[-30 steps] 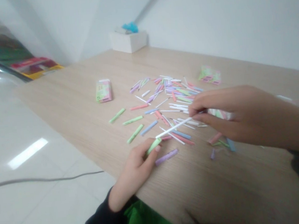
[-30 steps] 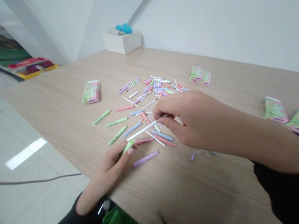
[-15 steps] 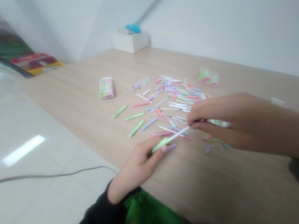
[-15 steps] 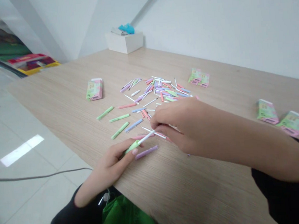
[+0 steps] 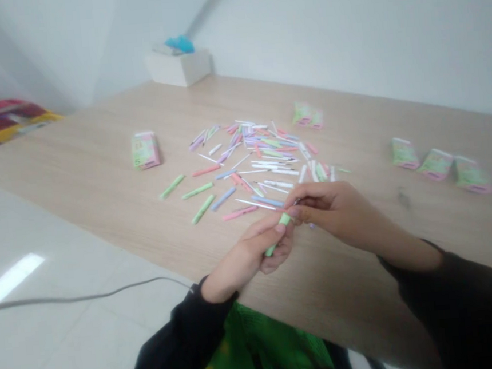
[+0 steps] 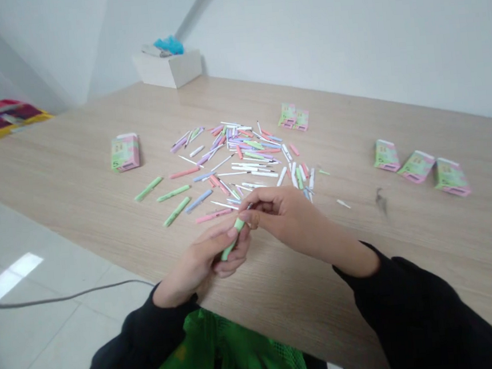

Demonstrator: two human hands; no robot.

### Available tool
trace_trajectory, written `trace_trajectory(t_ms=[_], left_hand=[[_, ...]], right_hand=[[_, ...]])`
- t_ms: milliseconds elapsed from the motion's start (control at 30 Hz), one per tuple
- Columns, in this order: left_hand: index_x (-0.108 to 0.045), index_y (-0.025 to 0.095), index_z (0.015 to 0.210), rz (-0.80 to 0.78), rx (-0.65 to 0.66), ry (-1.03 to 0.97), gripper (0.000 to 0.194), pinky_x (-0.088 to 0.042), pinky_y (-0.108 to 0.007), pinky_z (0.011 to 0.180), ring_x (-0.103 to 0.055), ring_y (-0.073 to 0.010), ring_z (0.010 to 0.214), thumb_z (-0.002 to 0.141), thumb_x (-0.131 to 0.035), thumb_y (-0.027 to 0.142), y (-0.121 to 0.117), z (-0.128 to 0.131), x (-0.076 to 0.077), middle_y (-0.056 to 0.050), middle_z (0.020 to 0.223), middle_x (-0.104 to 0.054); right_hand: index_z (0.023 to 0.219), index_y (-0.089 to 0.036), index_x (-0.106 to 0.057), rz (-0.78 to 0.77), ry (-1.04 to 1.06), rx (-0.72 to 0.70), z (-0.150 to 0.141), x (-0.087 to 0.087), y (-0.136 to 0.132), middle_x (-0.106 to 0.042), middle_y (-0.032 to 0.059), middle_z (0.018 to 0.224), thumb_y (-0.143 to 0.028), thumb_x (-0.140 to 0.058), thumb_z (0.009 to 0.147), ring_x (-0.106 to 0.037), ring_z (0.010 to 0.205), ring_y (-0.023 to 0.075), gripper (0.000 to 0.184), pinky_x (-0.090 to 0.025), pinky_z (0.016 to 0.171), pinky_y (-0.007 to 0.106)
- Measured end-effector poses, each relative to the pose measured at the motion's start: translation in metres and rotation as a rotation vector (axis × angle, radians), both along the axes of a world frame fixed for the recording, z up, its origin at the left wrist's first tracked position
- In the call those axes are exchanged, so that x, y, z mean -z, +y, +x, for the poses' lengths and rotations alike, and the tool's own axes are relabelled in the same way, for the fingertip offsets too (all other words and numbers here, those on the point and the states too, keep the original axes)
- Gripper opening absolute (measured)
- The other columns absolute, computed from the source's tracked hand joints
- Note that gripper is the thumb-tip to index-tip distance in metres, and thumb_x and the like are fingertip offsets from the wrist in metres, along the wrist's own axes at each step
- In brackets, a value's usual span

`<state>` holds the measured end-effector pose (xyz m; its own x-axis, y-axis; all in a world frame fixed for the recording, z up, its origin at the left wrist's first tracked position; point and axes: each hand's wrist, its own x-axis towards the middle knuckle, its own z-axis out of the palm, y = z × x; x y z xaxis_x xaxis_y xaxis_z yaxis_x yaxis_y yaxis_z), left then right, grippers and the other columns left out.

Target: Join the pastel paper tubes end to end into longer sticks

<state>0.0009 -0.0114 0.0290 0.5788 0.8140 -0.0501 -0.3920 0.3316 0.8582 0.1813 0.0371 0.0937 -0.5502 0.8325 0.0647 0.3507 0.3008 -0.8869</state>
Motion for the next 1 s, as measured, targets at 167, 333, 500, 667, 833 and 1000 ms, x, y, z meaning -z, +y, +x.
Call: trace_trajectory(t_ms=[167, 333, 500, 667, 833, 1000], left_hand=[[-0.045, 0.020, 0.080, -0.175, 0.158, -0.077, 0.033, -0.008, -0.017, 0.039, -0.015, -0.0047, 0.043, 0.101, -0.044, 0.046, 0.007, 0.020, 0.006, 0.009, 0.059, -0.029], [-0.053, 0.022, 0.102, -0.160, 0.188, -0.094, 0.024, -0.009, -0.013, 0.037, -0.013, -0.0042, 0.043, 0.103, -0.045, 0.045, 0.006, 0.026, 0.016, 0.010, 0.062, -0.029], [-0.055, 0.022, 0.101, -0.153, 0.162, -0.063, 0.024, -0.008, -0.013, 0.037, -0.012, -0.0040, 0.042, 0.103, -0.045, 0.043, 0.004, 0.027, 0.022, 0.010, 0.061, -0.027], [-0.055, 0.021, 0.105, -0.156, 0.160, -0.035, 0.022, -0.010, -0.015, 0.037, -0.015, -0.0041, 0.041, 0.104, -0.043, 0.039, 0.003, 0.029, 0.022, 0.010, 0.059, -0.033], [-0.052, 0.025, 0.123, -0.076, 0.173, -0.039, 0.023, -0.021, -0.015, 0.036, -0.027, -0.0049, 0.038, 0.104, -0.045, 0.035, 0.002, 0.027, 0.022, 0.009, 0.060, -0.041], [-0.051, 0.023, 0.097, -0.178, 0.138, -0.026, 0.010, -0.019, -0.014, 0.035, -0.023, -0.0042, 0.039, 0.102, -0.046, 0.031, 0.004, 0.028, 0.024, 0.009, 0.060, -0.038]], right_hand=[[0.073, -0.018, -0.067, -0.009, 0.062, 0.079, 0.021, 0.029, -0.010, -0.057, -0.0018, 0.062, -0.047, -0.068, 0.090, -0.052, 0.060, 0.0118, 0.034, -0.043, 0.058, 0.026], [0.070, -0.020, -0.062, -0.031, 0.195, 0.176, 0.028, 0.047, -0.017, -0.053, -0.0023, 0.061, -0.047, -0.066, 0.092, -0.050, 0.061, 0.0123, 0.035, -0.042, 0.060, 0.027], [0.073, -0.020, -0.065, -0.074, 0.227, 0.176, 0.029, 0.053, -0.022, -0.056, -0.0017, 0.065, -0.046, -0.068, 0.090, -0.052, 0.063, 0.0132, 0.031, -0.044, 0.063, 0.028], [0.070, -0.021, -0.061, -0.064, 0.281, 0.188, 0.031, 0.055, -0.022, -0.057, -0.0019, 0.064, -0.040, -0.063, 0.094, -0.053, 0.064, 0.0127, 0.031, -0.047, 0.067, 0.028], [0.075, -0.021, -0.064, -0.058, 0.310, 0.290, 0.032, 0.058, -0.022, -0.055, -0.0028, 0.067, -0.032, -0.063, 0.093, -0.052, 0.064, 0.0121, 0.021, -0.045, 0.065, 0.026], [0.072, -0.021, -0.063, -0.020, 0.274, 0.250, 0.031, 0.056, -0.021, -0.056, -0.0029, 0.068, -0.028, -0.063, 0.091, -0.052, 0.066, 0.0122, 0.020, -0.045, 0.067, 0.027]])
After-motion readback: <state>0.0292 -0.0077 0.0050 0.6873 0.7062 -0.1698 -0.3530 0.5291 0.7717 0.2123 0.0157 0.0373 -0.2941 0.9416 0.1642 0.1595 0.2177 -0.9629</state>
